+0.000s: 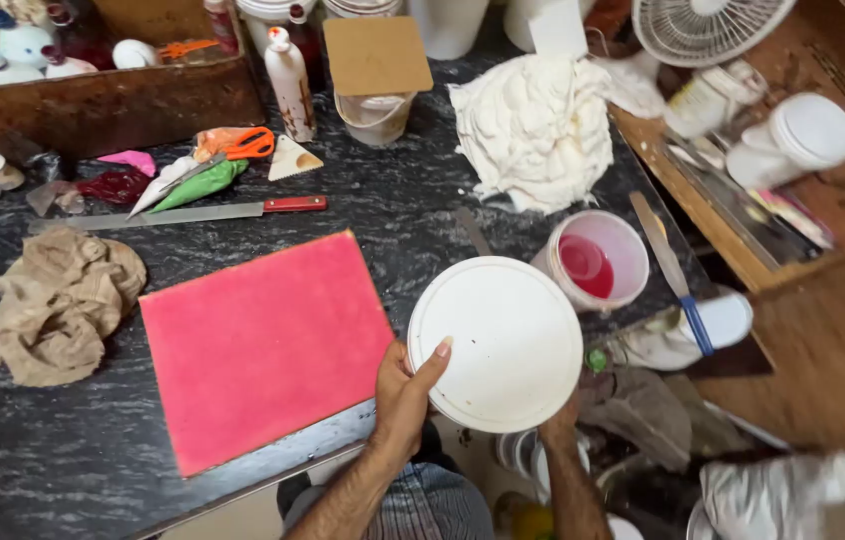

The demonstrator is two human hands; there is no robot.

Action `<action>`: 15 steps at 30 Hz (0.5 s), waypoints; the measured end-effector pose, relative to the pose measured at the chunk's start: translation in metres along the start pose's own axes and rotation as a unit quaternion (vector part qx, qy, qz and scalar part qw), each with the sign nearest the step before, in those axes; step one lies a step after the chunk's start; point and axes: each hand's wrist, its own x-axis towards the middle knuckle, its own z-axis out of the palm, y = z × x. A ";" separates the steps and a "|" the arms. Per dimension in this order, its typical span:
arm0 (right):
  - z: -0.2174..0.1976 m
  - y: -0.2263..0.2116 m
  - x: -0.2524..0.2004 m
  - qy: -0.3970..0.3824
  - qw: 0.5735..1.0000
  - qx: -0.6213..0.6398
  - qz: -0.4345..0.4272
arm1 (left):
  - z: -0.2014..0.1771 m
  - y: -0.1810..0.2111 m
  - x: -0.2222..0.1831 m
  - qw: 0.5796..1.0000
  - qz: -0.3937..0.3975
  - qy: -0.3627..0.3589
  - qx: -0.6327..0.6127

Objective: The person is applying a layer of white frosting onto a red surface, likely a cake base.

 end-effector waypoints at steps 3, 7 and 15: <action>0.002 -0.001 0.010 -0.009 0.994 -0.101 -0.046 | 0.018 -0.033 0.019 0.996 0.041 0.072 0.034; -0.053 -0.049 0.018 -0.028 0.991 0.123 0.037 | 0.041 -0.063 0.020 0.985 0.093 0.145 0.014; -0.104 -0.191 0.088 -0.014 0.974 -0.100 -0.202 | 0.027 -0.081 0.012 0.988 -0.022 0.074 0.136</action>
